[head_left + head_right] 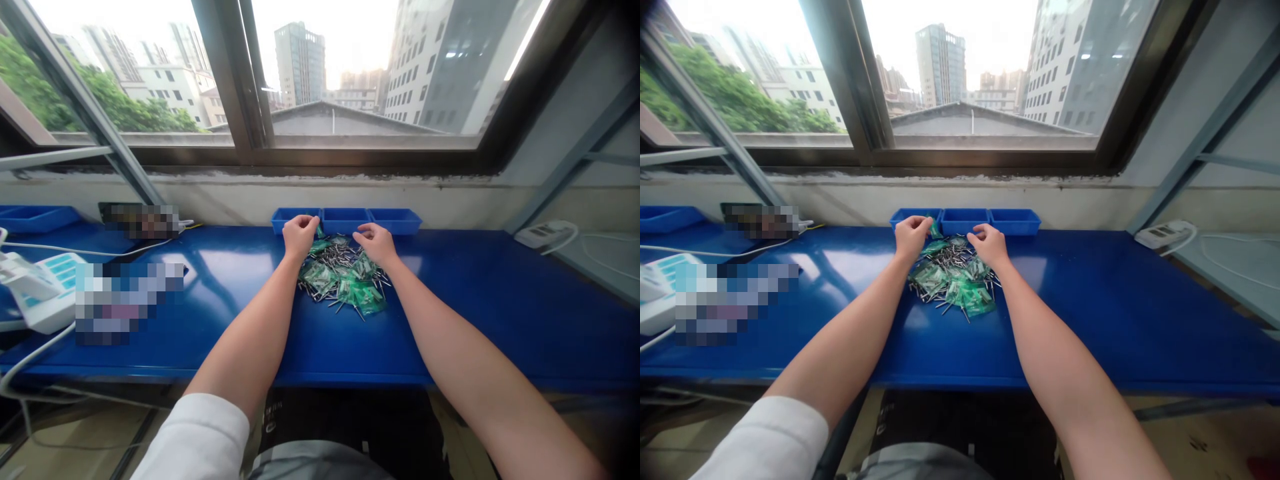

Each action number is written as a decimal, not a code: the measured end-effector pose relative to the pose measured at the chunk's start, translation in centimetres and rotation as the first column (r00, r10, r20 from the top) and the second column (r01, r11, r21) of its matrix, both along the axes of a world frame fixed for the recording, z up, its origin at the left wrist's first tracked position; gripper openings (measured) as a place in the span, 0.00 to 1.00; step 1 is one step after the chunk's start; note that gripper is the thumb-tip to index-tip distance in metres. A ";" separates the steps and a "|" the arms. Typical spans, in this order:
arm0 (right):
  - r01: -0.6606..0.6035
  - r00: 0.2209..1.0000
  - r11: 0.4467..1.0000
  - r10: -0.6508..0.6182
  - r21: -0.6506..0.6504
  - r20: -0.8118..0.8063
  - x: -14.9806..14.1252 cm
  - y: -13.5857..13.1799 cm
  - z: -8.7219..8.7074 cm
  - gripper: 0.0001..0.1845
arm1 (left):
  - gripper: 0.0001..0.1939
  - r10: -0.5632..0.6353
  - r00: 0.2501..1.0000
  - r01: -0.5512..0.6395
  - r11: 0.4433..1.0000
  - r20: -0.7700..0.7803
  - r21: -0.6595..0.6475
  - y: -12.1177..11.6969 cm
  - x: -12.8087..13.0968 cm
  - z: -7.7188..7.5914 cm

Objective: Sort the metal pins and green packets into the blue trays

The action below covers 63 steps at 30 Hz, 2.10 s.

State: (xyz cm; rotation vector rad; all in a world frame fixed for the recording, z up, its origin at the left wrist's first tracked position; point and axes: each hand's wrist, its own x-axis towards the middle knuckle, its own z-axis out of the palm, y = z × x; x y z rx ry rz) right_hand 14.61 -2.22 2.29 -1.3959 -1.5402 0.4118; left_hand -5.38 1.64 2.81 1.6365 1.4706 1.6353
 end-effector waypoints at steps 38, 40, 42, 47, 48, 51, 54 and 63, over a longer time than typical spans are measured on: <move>0.044 0.927 0.984 0.024 -0.174 0.375 0.9 0.8 -1.5 0.08 | 0.26 -0.307 0.765 0.125 0.933 -0.566 -0.337 0.1 0.0 -2.2; 0.019 0.929 0.989 0.038 -0.148 0.367 0.9 0.8 -1.5 0.07 | 0.27 -0.311 0.756 0.123 0.932 -0.576 -0.342 0.0 0.0 -2.1; 0.001 0.935 0.993 0.040 -0.116 0.352 0.8 0.8 -1.6 0.06 | 0.27 -0.315 0.744 0.118 0.930 -0.590 -0.347 -0.1 0.1 -2.0; 0.006 0.960 0.998 0.012 -0.064 0.281 0.8 0.9 -1.6 0.08 | 0.27 -0.314 0.731 0.114 0.932 -0.606 -0.344 -0.2 0.1 -1.8; 0.013 0.965 0.998 0.005 -0.068 0.262 0.8 0.9 -1.6 0.09 | 0.26 -0.314 0.732 0.115 0.932 -0.605 -0.344 -0.2 0.1 -1.8; 0.018 0.976 0.995 0.004 -0.098 0.216 1.0 0.8 -1.4 0.12 | 0.27 -0.316 0.733 0.121 0.932 -0.602 -0.342 -0.1 0.1 -1.8; 0.063 0.969 0.990 -0.030 -0.129 0.244 1.1 0.7 -1.0 0.13 | 0.26 -0.316 0.736 0.128 0.934 -0.599 -0.335 -0.2 0.1 -1.8; 0.213 0.929 0.902 -0.068 -0.376 0.364 1.6 0.6 -0.2 0.19 | 0.26 -0.303 0.747 0.131 0.940 -0.592 -0.316 -0.1 0.1 -1.9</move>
